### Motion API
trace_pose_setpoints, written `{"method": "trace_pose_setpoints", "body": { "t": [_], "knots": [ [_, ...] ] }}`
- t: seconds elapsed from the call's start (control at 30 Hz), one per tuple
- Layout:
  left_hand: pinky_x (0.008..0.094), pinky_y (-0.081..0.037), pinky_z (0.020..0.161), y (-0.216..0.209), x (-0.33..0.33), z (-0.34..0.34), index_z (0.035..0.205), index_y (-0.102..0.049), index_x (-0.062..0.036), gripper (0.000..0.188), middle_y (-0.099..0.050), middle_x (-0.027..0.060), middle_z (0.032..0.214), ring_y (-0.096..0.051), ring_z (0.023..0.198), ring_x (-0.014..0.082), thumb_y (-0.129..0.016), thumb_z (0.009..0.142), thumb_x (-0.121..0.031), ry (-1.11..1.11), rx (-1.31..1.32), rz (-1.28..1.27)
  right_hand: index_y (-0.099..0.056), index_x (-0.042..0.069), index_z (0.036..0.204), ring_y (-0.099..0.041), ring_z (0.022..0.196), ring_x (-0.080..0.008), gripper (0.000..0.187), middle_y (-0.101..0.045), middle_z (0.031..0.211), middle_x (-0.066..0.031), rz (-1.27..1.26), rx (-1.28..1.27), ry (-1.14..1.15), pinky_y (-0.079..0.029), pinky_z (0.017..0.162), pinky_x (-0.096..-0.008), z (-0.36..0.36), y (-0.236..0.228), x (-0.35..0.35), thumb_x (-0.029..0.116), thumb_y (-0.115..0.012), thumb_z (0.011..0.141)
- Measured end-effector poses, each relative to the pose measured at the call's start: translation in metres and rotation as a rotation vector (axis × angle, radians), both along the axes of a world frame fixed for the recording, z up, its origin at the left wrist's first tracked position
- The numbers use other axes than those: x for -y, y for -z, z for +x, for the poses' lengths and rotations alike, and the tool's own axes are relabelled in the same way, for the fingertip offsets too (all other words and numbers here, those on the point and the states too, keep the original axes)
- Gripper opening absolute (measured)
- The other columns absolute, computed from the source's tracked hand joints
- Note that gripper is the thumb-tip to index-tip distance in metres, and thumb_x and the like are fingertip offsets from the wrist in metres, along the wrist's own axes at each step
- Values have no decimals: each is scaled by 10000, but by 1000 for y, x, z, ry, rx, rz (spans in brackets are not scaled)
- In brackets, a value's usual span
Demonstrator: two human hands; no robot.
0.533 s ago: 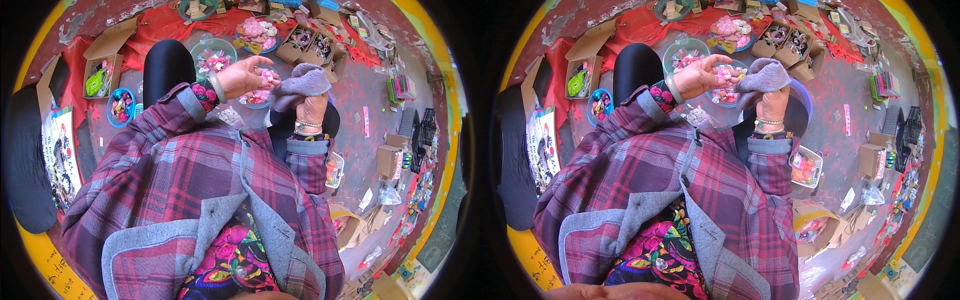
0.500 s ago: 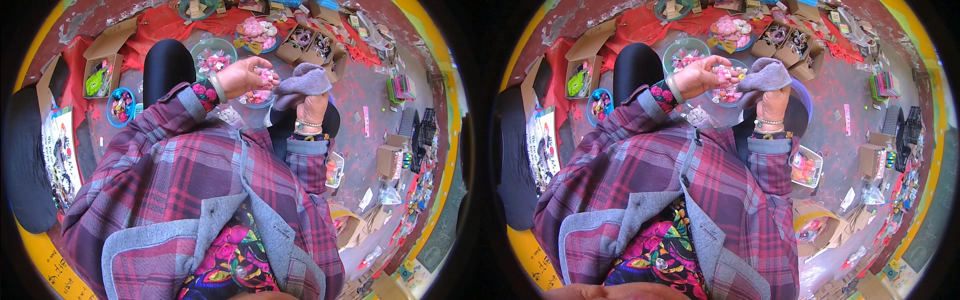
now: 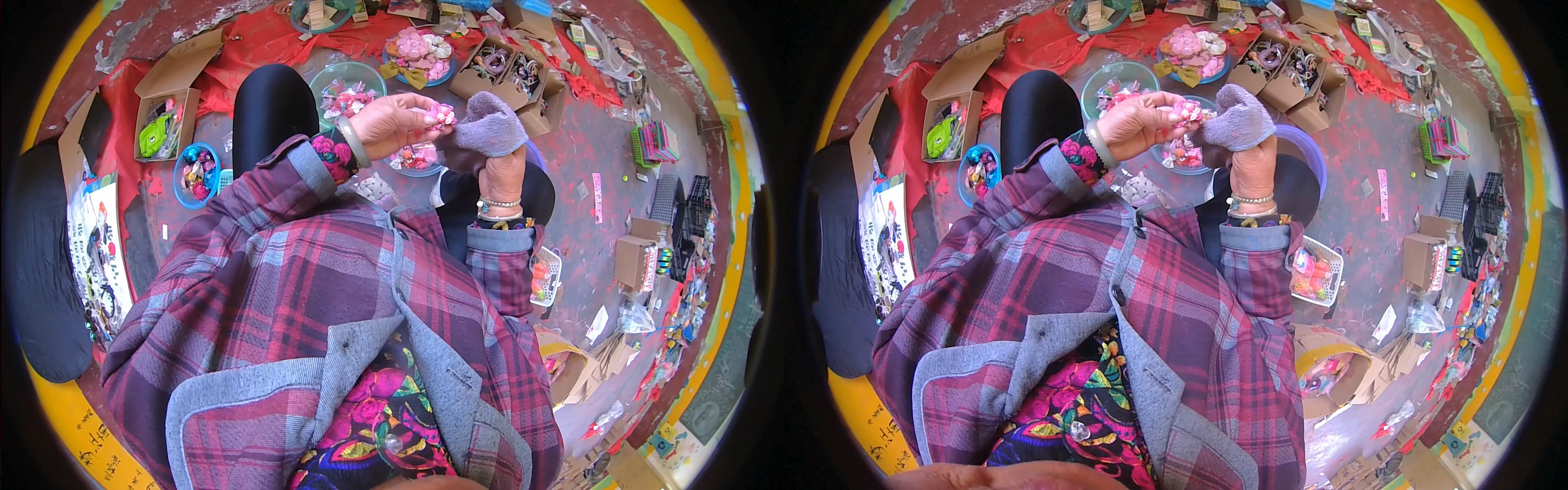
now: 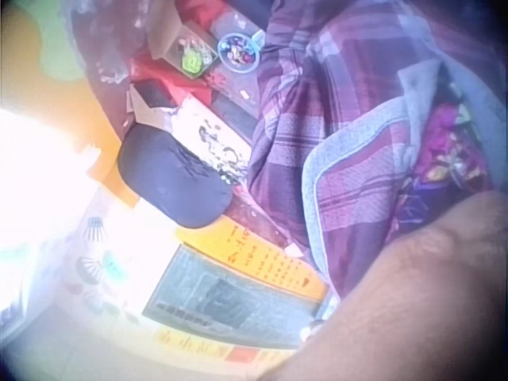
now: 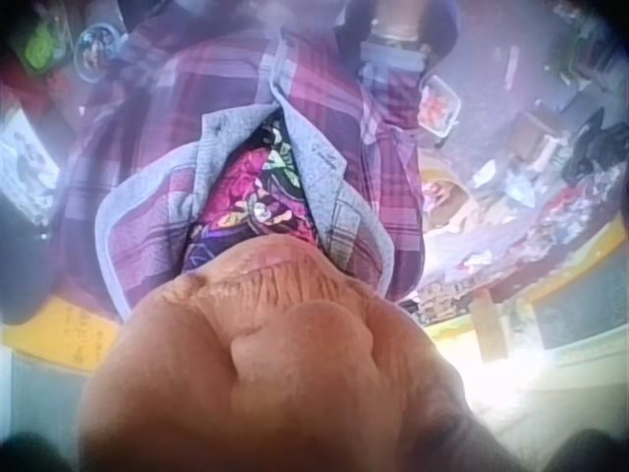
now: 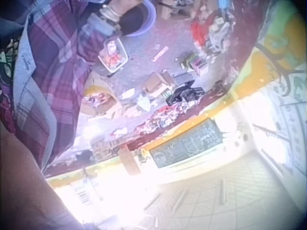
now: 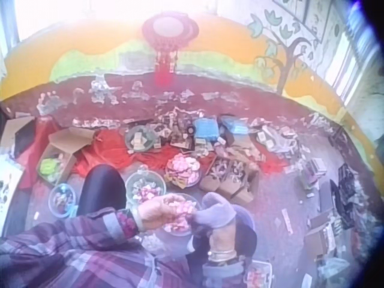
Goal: The person sits on the floor and wipes small, colorful plastic decorations with a cloth. They pick up items from a green bowl, wipe them individually, and place them into a blue bowl. The process is repetitive, handling one item at a time.
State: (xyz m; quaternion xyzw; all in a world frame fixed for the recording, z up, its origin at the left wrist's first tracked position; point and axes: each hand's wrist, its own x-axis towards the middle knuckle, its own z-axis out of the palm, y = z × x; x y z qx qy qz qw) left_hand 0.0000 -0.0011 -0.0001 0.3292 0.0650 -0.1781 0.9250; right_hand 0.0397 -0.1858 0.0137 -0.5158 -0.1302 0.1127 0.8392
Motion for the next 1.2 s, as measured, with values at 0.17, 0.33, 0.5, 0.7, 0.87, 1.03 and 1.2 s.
{"method": "trace_pose_setpoints", "body": {
  "t": [0.17,0.33,0.5,0.7,0.87,1.03,1.2],
  "knots": [
    [283,-496,796,-19,14,-7,1017,-534,-3,192,-583,78,961,-595,885,176,-574,829,-10,-59,34,137,-549,3,1110,-563,966,-196,381,-574,1076,-91,-429,433,68,-450,815,-284,1,6,-2,176,-643,784],
    [280,-480,735,-14,26,-12,967,-548,-24,151,-576,38,899,-576,818,141,-586,821,-18,-118,146,263,-605,9,995,-542,880,-160,271,-552,957,-65,-390,417,-17,-440,759,-268,-1,15,-8,128,-651,755],
    [266,-472,725,-9,27,-13,955,-555,-23,143,-582,31,878,-572,808,129,-586,816,-12,-139,210,322,-614,27,940,-552,744,-95,145,-585,851,-13,-169,-17,-57,-450,649,-214,-11,7,-12,99,-596,816],
    [261,-473,726,-5,23,-11,977,-561,-18,164,-601,43,898,-578,814,126,-586,815,-8,-78,206,334,-600,24,943,-584,708,-112,155,-618,843,-27,-28,-165,-24,-477,620,-228,-12,10,-11,147,-540,869],
    [257,-480,711,-13,22,-8,1029,-540,-8,194,-614,74,920,-598,825,151,-562,838,-28,-67,91,161,-589,20,984,-593,821,-180,253,-620,924,-73,112,-228,59,-480,728,-309,-2,10,-9,241,-501,898],
    [236,-480,694,-13,9,-2,1069,-509,2,204,-608,93,970,-606,817,157,-522,872,-52,-83,-21,16,-593,78,930,-586,790,-195,299,-623,865,-60,284,-300,226,-475,703,-333,20,16,18,361,-505,892],
    [152,-464,500,13,2,8,1063,-515,14,190,-601,85,948,-572,683,86,-505,888,-59,-146,-204,-79,-600,103,939,-591,796,-192,279,-630,871,-48,327,-334,221,-480,695,-341,19,9,22,362,-509,890]
  ]
}}
